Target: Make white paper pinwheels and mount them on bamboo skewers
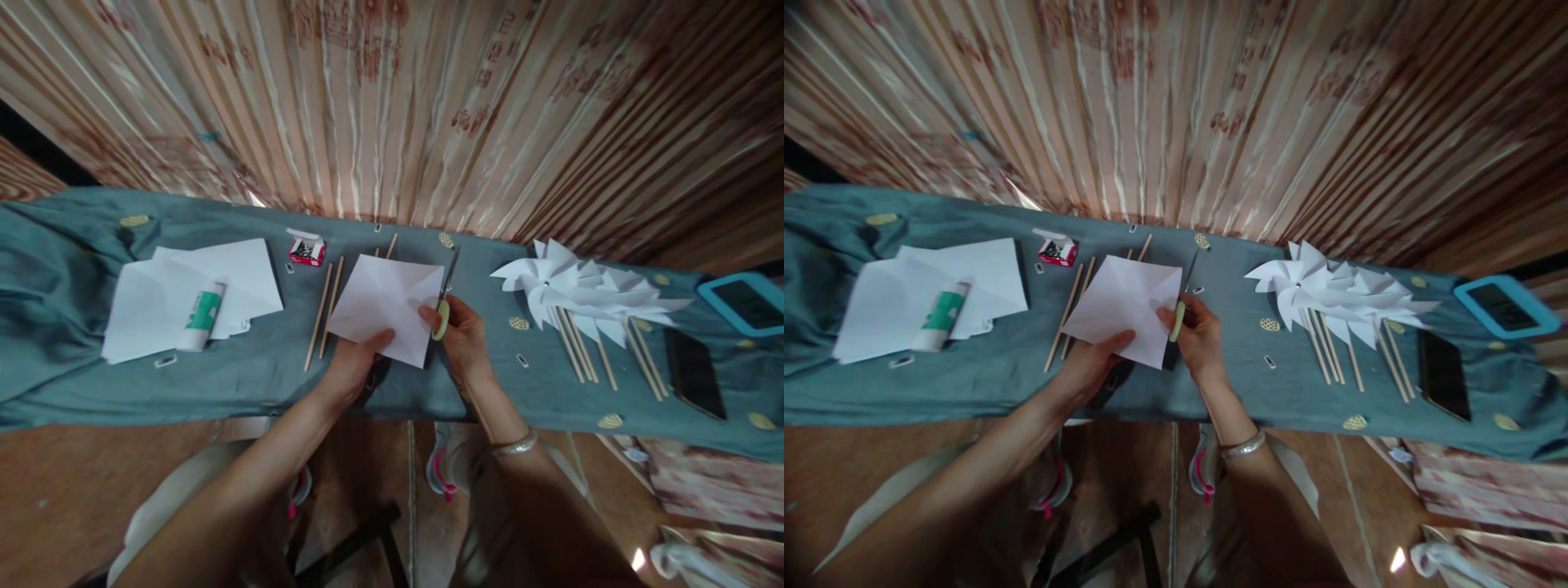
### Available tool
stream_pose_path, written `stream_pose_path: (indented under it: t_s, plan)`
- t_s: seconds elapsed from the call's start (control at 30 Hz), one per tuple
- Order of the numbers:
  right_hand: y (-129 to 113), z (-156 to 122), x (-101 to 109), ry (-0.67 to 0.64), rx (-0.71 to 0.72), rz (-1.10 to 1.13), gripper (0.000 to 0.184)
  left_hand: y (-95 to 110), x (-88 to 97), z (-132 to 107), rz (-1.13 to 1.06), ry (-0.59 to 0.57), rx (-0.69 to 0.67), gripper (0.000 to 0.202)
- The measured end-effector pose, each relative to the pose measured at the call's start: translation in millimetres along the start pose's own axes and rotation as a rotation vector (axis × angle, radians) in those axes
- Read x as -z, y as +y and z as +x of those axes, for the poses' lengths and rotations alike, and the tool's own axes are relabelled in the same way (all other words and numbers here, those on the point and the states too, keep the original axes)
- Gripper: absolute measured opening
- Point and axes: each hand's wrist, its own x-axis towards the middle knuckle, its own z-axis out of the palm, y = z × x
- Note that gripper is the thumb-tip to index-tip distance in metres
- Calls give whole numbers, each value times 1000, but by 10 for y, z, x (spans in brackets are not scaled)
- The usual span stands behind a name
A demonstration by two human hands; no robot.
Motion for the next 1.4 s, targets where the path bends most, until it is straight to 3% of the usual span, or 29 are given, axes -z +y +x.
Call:
stream_pose_path:
  t_s: [0.37,0.67,0.8,0.97,1.4]
  plan:
    - [-85,-282,40,-313,-127,-179,48,326,157,213,153,96,-309,43]
    - [-40,-374,105,-614,-227,-240,44,496,260,362,196,261,-396,41]
    - [-7,-405,127,-699,-294,-337,40,540,274,376,181,267,-437,38]
    - [4,-413,141,-712,-251,-458,36,556,245,349,254,277,-414,33]
    - [68,-366,115,-655,-250,-421,37,414,186,381,277,223,-418,30]
